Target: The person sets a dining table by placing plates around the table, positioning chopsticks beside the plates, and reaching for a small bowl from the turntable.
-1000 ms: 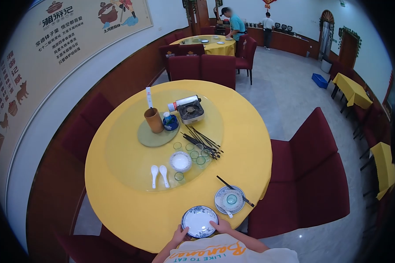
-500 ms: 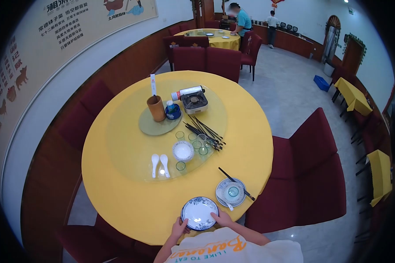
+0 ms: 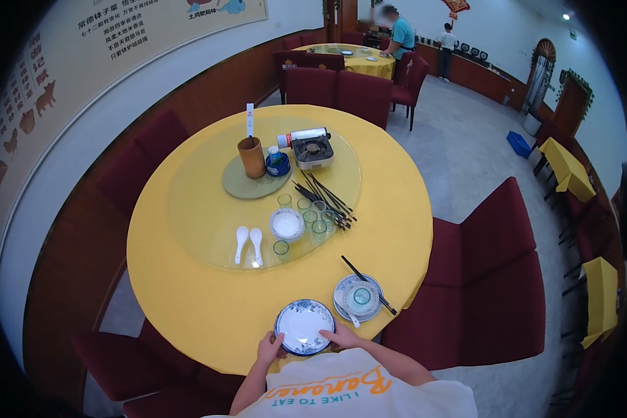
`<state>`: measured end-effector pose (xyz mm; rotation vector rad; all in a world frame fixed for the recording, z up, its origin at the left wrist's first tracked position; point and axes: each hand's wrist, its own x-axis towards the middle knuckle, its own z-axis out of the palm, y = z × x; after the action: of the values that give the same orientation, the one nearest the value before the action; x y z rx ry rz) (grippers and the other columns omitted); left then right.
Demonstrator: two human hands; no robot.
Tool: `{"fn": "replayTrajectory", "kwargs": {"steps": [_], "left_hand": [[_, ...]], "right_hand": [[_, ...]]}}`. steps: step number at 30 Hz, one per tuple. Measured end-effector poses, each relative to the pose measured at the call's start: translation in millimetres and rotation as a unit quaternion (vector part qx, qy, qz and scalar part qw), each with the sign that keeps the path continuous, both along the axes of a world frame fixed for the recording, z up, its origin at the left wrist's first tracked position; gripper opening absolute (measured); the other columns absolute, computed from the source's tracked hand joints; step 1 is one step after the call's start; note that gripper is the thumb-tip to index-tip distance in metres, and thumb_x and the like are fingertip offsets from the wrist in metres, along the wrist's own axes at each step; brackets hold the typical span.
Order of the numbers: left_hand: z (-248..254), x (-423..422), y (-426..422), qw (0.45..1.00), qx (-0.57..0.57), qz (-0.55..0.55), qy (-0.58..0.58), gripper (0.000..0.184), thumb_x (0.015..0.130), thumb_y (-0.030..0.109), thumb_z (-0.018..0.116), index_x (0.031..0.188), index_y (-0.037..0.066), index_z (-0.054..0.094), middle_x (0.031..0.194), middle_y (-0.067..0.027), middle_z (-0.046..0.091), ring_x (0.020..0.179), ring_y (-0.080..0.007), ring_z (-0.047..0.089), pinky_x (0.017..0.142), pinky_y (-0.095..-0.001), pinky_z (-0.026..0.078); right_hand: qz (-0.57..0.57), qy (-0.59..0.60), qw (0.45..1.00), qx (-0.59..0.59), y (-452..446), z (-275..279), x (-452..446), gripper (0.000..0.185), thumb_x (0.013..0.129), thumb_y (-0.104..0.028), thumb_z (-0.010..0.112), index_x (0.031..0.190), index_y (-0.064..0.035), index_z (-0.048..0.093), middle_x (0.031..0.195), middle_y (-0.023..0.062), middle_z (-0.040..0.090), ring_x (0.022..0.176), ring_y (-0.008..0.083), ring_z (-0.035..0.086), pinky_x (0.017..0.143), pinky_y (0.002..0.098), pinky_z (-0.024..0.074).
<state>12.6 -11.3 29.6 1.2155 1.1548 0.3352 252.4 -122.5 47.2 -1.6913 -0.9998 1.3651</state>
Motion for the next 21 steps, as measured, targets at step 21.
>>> {"fn": "replayTrajectory", "kwargs": {"steps": [21], "left_hand": [[-35.0, -5.4, -8.6, 0.981, 0.179, 0.007, 0.074, 0.037, 0.086, 0.037, 0.055, 0.084, 0.0, 0.054, 0.051, -0.006, 0.055, 0.041, -0.016, 0.058, 0.04, -0.0268, 0.045]], "right_hand": [[0.047, 0.089, 0.994, -0.035, 2.0, -0.1, 10.7, 0.081, 0.078, -0.051, 0.058, 0.128, 0.0038, 0.025, 0.094, 0.017, 0.057, 0.059, 0.0177, 0.061, 0.049, 0.0255, 0.0499]]}}
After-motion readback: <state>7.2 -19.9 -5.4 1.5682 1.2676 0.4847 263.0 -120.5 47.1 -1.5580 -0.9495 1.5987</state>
